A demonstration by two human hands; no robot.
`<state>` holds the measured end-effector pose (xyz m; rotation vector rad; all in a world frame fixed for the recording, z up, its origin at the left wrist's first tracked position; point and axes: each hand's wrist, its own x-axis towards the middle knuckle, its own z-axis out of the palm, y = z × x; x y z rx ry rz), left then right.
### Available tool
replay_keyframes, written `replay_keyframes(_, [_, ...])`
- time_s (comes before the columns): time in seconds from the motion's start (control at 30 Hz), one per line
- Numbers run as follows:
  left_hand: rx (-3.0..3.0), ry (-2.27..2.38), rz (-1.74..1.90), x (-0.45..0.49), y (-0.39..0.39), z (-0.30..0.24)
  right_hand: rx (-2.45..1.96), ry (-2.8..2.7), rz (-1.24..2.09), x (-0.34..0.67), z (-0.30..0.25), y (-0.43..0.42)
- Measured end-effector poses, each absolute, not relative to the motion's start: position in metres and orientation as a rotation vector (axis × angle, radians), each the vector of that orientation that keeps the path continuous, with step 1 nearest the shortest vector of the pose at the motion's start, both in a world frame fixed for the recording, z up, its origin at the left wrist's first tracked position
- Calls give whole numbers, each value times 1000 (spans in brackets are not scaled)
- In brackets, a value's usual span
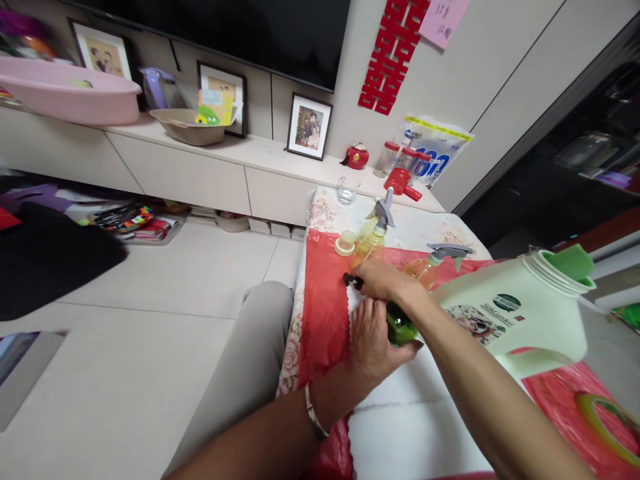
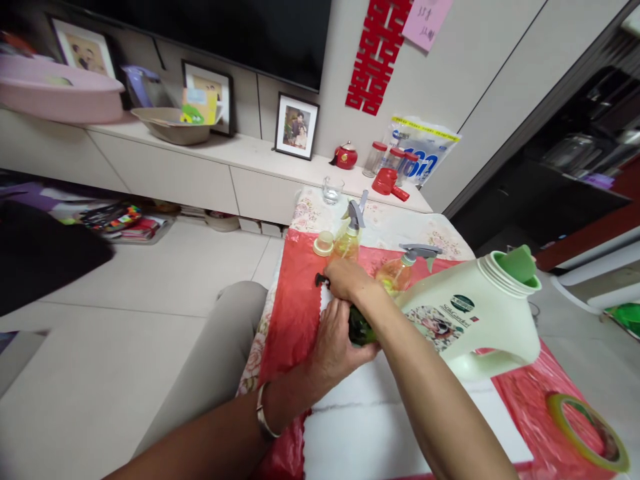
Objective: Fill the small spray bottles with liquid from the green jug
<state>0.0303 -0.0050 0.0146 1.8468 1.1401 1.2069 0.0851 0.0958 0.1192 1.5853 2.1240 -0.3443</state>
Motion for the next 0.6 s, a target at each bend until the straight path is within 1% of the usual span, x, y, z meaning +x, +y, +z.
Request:
replay_keyframes(0.17, [1846,1137,1240,31,-5,13,1631,2156,-365,89,122,89])
replay_keyframes(0.4, [1845,1148,1250,33,-8,14,2027,2244,-76,113,139,50])
replay_keyframes(0.6, [1811,1157,1254,33,-9,15,2094,2148,-41,105,132,78])
